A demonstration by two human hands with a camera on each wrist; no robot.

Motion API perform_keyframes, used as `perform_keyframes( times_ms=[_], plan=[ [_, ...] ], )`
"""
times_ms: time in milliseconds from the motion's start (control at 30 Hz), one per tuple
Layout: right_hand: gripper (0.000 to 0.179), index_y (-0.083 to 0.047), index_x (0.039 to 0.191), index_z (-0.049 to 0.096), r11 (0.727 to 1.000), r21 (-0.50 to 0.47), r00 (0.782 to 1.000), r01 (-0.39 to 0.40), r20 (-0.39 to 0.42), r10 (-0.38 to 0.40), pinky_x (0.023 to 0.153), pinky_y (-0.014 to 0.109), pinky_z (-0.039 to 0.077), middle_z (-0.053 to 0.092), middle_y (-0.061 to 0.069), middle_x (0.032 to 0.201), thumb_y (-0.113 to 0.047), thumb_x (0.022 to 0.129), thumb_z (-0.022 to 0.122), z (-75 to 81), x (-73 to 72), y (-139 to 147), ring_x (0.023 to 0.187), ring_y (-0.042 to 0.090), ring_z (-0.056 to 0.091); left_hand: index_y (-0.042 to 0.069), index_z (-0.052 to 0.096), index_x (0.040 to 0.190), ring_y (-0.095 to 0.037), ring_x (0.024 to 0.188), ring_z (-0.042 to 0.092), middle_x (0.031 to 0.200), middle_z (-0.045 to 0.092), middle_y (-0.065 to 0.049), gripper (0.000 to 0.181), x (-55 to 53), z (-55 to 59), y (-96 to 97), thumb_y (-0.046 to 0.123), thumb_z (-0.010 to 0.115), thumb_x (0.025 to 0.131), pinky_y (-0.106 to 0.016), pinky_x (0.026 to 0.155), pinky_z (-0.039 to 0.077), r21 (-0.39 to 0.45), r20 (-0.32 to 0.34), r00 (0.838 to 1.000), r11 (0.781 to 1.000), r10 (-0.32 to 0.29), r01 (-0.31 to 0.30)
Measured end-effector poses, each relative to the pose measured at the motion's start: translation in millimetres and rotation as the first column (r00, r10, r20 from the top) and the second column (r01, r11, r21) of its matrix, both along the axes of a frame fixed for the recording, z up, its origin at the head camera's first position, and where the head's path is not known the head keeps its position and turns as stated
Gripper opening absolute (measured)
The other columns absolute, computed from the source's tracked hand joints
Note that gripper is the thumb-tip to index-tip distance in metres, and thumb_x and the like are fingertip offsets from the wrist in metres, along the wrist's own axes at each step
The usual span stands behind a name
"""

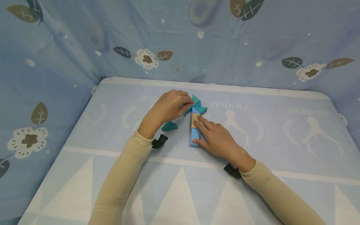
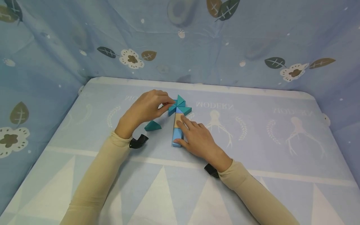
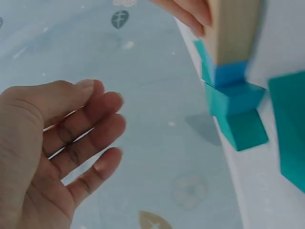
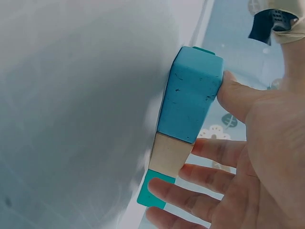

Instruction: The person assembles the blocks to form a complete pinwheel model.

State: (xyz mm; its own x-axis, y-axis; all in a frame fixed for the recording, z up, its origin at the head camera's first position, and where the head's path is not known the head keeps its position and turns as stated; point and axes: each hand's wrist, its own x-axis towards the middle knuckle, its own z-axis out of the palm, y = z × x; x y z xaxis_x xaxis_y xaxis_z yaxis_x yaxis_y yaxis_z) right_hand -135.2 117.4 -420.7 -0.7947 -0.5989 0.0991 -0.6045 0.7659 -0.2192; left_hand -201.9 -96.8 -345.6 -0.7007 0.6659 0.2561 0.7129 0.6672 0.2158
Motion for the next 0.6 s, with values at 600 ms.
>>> perform_keyframes(
  times_ms=[600],
  plan=[
    [0.07,-0.009,0.148,0.043,1.0,0.013,1.0,0.006,-0.011,-0.005,0.093,0.052,0.049,0.034,0.012,0.158,-0.051,0.095,0.058,-0.4,0.5,0.0,0.115,0.036,0.062,0.01,0.077,0.097,-0.02,0.077,0.063,0.087,0.071,-0.002,0.01,36.2,-0.5,-20.5,0.014,0.073,0.089,-0.036,0.074,0.05,-0.06,-0.208,0.977,0.997,-0.055,0.043]
  ],
)
